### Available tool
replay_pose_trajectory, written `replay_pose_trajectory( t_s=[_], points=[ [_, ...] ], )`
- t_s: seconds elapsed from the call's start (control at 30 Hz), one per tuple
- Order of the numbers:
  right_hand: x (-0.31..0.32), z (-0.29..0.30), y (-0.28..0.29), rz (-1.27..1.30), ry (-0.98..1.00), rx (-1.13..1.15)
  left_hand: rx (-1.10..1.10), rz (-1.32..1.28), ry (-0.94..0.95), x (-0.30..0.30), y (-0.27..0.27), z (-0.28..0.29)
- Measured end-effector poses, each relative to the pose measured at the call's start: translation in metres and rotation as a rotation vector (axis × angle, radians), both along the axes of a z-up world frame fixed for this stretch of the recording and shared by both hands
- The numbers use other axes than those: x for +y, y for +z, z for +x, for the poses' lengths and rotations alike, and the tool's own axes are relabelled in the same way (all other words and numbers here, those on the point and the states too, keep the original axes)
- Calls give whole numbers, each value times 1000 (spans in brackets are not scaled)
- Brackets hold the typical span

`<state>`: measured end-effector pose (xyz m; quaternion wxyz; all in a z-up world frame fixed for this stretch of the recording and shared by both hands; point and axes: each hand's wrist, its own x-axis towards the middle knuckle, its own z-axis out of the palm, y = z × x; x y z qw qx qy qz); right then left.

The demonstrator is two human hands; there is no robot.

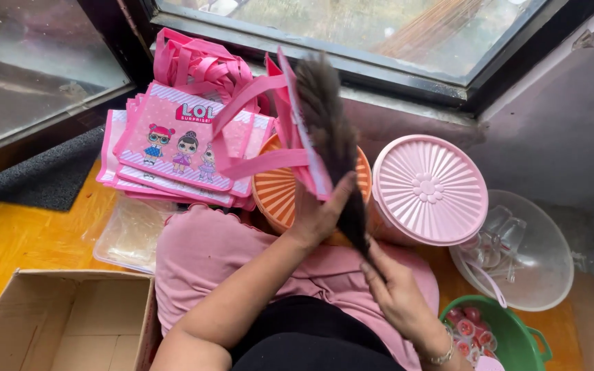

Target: A person is manually portioning cheese curls from a large container into small plastic bags, sealing them, and then placing the small bags into pink gift bags.

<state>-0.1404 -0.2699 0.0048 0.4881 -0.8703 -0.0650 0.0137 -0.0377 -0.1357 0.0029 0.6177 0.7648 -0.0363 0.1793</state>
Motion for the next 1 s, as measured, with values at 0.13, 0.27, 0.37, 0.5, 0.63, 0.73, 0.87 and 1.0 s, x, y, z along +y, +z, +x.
replay_pose_trajectory(
  t_s=[0.13,0.27,0.37,0.5,0.63,0.73,0.87,1.0],
  points=[
    [8,-4,10,33,74,-36,-1,-562,-166,1,-31,16],
    [-11,16,-22,-21,-63,198,-520,407,-55,55,-175,63],
    [-3,14,-30,348,-220,409,454,-991,-333,63,9,16],
    [2,14,-17,417,-270,339,266,-1096,-233,65,-18,25],
    [6,14,-31,216,-277,388,305,-1104,-308,61,-11,14],
    [22,10,-30,226,-179,341,-63,-619,-275,50,-120,40],
    [41,2,-16,72,143,-8,6,-598,-49,44,-21,5],
    [35,14,-25,13,-22,40,-315,317,13,58,-176,45]
  ],
)
